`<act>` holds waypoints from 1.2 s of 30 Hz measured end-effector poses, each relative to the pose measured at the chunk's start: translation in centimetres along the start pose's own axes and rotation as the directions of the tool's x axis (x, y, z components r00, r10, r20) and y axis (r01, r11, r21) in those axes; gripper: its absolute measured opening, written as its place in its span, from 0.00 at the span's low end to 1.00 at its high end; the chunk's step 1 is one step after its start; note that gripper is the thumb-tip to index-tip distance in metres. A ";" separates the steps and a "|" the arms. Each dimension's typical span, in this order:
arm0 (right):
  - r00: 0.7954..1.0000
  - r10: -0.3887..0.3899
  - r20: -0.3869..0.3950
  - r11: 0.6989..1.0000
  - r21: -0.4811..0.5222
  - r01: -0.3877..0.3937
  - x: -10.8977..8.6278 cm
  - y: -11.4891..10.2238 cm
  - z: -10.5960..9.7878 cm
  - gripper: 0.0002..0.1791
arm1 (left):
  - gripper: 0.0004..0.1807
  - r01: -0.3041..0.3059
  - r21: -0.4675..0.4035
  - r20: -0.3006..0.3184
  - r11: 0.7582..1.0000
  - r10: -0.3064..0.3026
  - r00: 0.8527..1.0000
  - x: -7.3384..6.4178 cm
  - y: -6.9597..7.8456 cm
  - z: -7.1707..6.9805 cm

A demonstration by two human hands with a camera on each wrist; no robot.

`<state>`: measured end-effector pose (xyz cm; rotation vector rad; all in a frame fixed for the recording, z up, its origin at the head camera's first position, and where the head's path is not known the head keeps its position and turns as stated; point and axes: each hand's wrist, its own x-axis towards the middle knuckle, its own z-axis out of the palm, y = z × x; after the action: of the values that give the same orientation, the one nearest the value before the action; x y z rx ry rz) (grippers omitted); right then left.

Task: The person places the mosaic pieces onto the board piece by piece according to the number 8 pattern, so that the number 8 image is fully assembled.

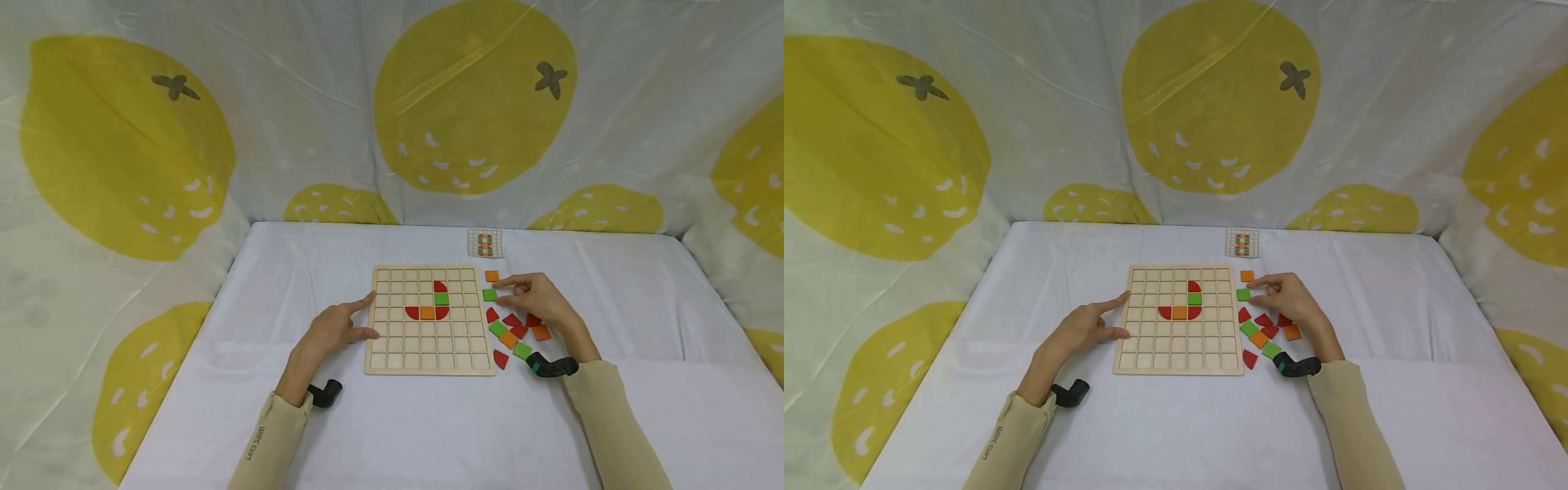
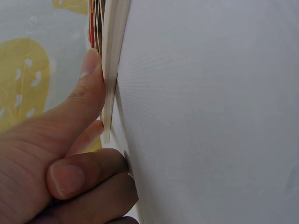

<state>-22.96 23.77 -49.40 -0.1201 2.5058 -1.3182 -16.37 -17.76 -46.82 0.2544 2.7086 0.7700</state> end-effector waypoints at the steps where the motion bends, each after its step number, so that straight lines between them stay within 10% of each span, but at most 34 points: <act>1: 1.000 0.000 -0.003 1.000 0.001 0.000 0.0 0.0 0.0 0.20 | 0.49 -0.003 0.003 -0.002 1.000 0.003 1.000 0.0 0.0 0.0; 23: 0.995 -0.045 -0.085 0.999 0.013 0.046 0.3 -0.8 0.7 0.21 | 0.49 0.001 0.023 0.002 1.000 -0.001 1.000 0.0 -0.1 0.0; 36: 0.986 -0.162 -0.045 0.986 0.031 0.164 0.3 -5.7 6.5 0.17 | 0.49 -0.017 0.013 -0.007 1.000 0.017 1.000 0.0 -0.1 0.0</act>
<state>-21.69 15.33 -48.27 -0.2979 2.5537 -1.4405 -16.37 -17.89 -46.86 0.2782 2.7222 0.7590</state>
